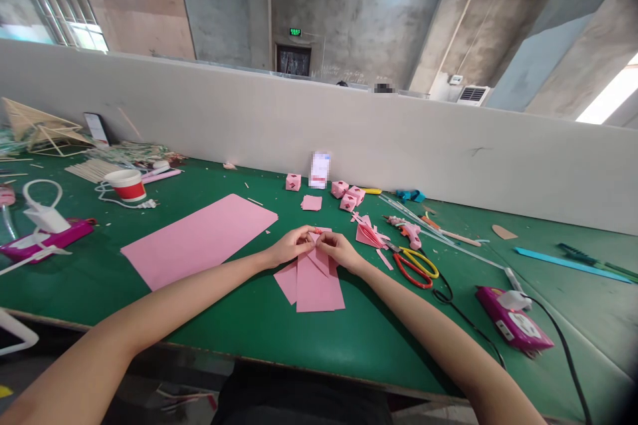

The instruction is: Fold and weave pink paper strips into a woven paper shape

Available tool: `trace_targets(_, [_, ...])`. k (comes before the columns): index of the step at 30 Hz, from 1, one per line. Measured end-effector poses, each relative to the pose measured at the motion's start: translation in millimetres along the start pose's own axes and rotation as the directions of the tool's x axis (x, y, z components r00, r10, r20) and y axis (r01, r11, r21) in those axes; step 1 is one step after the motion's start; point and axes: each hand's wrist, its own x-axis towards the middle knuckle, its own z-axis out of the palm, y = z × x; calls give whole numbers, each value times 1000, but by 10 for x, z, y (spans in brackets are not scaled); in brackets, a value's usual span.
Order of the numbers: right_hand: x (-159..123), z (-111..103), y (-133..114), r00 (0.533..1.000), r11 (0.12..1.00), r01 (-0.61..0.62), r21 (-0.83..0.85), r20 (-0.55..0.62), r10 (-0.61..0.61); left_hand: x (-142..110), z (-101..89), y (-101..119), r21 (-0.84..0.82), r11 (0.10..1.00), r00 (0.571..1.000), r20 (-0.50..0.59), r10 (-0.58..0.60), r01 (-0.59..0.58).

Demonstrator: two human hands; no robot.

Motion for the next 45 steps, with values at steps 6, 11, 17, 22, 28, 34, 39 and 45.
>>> trace_targets(6, [16,1,24,1000,999,9,-51,-4,-9,8,1,-7,-16,1000,1000,-17,-23,23])
trace_targets(11, [21,13,27,1000,997,-10,-70,23,12,8,4,8,-39,999,999,-33,-26,25])
trace_targets(17, [15,16,-7,999,993,-42,-106,-22,40,13,2,22,-52,998,998,-49,-28,26])
trace_targets(22, [-4,14,3,997,996,-70,54,-16,71,7,1,68,-72,997,996,-82,-33,28])
trace_targets(28, [-6,10,4,998,995,-62,80,-17,63,13,-11,58,-104,994,995,-90,-40,31])
trace_targets(34, [12,-10,25,986,977,-90,192,-120,115,16,-34,34,-151,988,989,-138,-45,24])
trace_targets(39, [5,7,-4,993,974,-42,223,-102,66,22,-17,35,-151,987,981,-170,-88,63])
trace_targets(45, [4,7,-5,992,981,-51,190,-103,71,32,-2,16,-100,992,973,-209,-102,82])
